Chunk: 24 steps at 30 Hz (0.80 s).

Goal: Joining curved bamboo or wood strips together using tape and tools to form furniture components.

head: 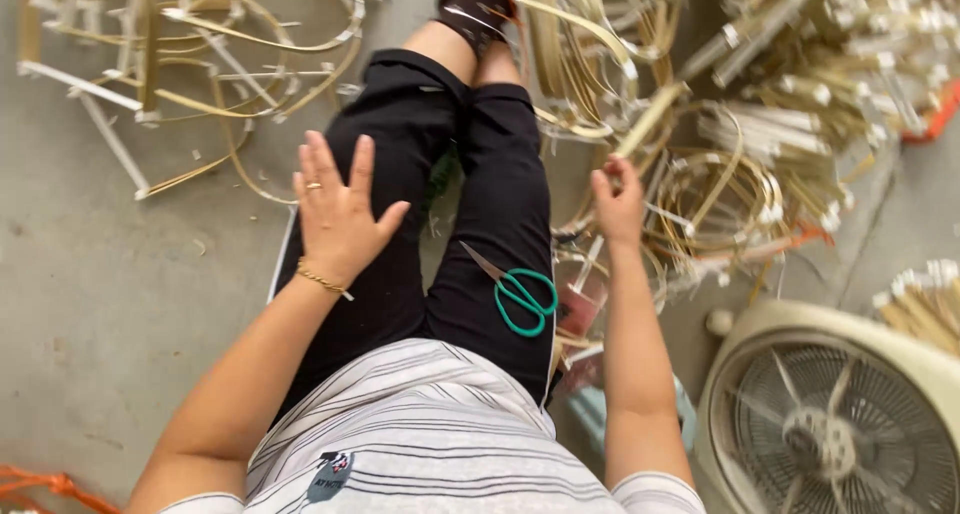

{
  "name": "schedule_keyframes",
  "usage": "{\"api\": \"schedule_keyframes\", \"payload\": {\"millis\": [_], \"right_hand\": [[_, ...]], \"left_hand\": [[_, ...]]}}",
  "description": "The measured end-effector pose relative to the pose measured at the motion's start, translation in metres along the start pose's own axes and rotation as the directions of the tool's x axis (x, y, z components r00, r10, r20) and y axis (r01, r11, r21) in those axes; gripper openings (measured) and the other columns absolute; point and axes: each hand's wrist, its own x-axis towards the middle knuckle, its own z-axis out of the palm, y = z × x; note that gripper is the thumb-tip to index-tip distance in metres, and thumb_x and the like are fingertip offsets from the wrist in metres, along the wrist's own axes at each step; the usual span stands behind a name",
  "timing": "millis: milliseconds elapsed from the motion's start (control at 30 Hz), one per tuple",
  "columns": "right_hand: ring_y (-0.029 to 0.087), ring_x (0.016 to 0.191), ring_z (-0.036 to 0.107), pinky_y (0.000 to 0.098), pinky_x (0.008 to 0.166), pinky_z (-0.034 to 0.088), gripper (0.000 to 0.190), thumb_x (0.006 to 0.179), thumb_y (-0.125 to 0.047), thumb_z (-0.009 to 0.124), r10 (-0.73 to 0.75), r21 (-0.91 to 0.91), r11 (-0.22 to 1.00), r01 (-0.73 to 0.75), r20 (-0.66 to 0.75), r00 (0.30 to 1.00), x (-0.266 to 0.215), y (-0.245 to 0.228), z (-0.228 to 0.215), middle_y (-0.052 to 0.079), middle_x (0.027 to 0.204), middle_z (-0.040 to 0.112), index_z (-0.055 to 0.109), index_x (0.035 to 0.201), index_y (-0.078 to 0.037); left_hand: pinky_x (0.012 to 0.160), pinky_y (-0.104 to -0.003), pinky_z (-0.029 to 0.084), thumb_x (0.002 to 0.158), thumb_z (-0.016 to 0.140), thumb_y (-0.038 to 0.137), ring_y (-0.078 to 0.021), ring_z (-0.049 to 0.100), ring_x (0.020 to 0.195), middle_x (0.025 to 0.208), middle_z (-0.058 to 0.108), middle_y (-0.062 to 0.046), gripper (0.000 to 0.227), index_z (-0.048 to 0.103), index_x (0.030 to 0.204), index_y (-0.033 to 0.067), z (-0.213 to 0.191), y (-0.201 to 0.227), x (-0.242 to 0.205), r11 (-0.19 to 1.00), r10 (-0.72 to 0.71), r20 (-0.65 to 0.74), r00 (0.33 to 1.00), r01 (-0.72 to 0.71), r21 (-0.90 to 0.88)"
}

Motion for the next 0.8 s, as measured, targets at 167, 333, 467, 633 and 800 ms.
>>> {"api": "schedule_keyframes", "payload": {"millis": [167, 333, 467, 633, 800], "right_hand": [[0.021, 0.101, 0.059, 0.0358, 0.09, 0.052, 0.066, 0.096, -0.023, 0.081, -0.402, -0.432, 0.847, 0.309, -0.141, 0.905, 0.107, 0.009, -0.014, 0.016, 0.134, 0.057, 0.049, 0.149, -0.001], [0.03, 0.101, 0.061, 0.0404, 0.091, 0.049, 0.065, 0.092, -0.026, 0.081, -0.448, -0.524, 0.772, 0.359, -0.047, 0.893, 0.102, -0.017, 0.018, 0.021, 0.118, 0.063, 0.052, 0.138, 0.009], [0.009, 0.081, 0.056, 0.0248, 0.072, 0.045, 0.031, 0.098, -0.023, 0.075, -0.227, -0.051, 0.97, 0.236, 0.145, 0.963, 0.03, -0.135, 0.031, 0.002, 0.093, 0.065, 0.069, 0.119, -0.002], [0.007, 0.083, 0.052, 0.0234, 0.072, 0.041, 0.024, 0.101, -0.02, 0.071, -0.446, 0.186, 0.883, 0.431, 0.047, 0.894, -0.068, -0.211, -0.002, 0.0, 0.098, 0.061, 0.067, 0.119, -0.005], [0.021, 0.09, 0.061, 0.0393, 0.086, 0.048, 0.023, 0.087, -0.014, 0.084, -0.786, -0.239, 0.473, 0.848, 0.32, 0.528, -0.153, -0.254, 0.044, 0.0, 0.097, 0.069, 0.073, 0.107, -0.017]], "left_hand": [[0.117, -0.063, 0.029, 0.086, 0.074, 0.058, -0.0528, 0.026, 0.149, 0.165, 0.018, -0.033, 0.095, 0.034, 0.163, 0.0203, 0.005, 0.0, 0.004, 0.999, 0.032, -0.076, 0.997, -0.031, 0.011], [0.116, -0.061, 0.031, 0.084, 0.073, 0.06, -0.0513, 0.03, 0.147, 0.163, 0.022, -0.032, 0.092, 0.038, 0.159, 0.0208, 0.01, -0.002, 0.007, 0.999, 0.027, -0.098, 0.995, -0.029, -0.015], [0.114, -0.061, 0.032, 0.082, 0.073, 0.059, -0.0507, 0.031, 0.146, 0.162, 0.024, -0.031, 0.092, 0.038, 0.159, 0.0212, 0.01, -0.002, 0.007, 0.998, 0.033, -0.092, 0.995, -0.037, -0.042], [0.116, -0.057, 0.034, 0.092, 0.066, 0.055, -0.0456, 0.034, 0.147, 0.158, 0.038, -0.026, 0.071, 0.044, 0.149, 0.0191, 0.018, 0.005, 0.012, 0.992, 0.077, -0.179, 0.981, -0.093, -0.085], [0.101, -0.044, 0.046, 0.111, 0.043, 0.053, -0.031, 0.064, 0.118, 0.132, 0.065, -0.022, 0.063, 0.06, 0.144, 0.0015, -0.031, 0.037, 0.036, -0.271, 0.089, 0.344, 0.935, 0.356, -0.895]]}}
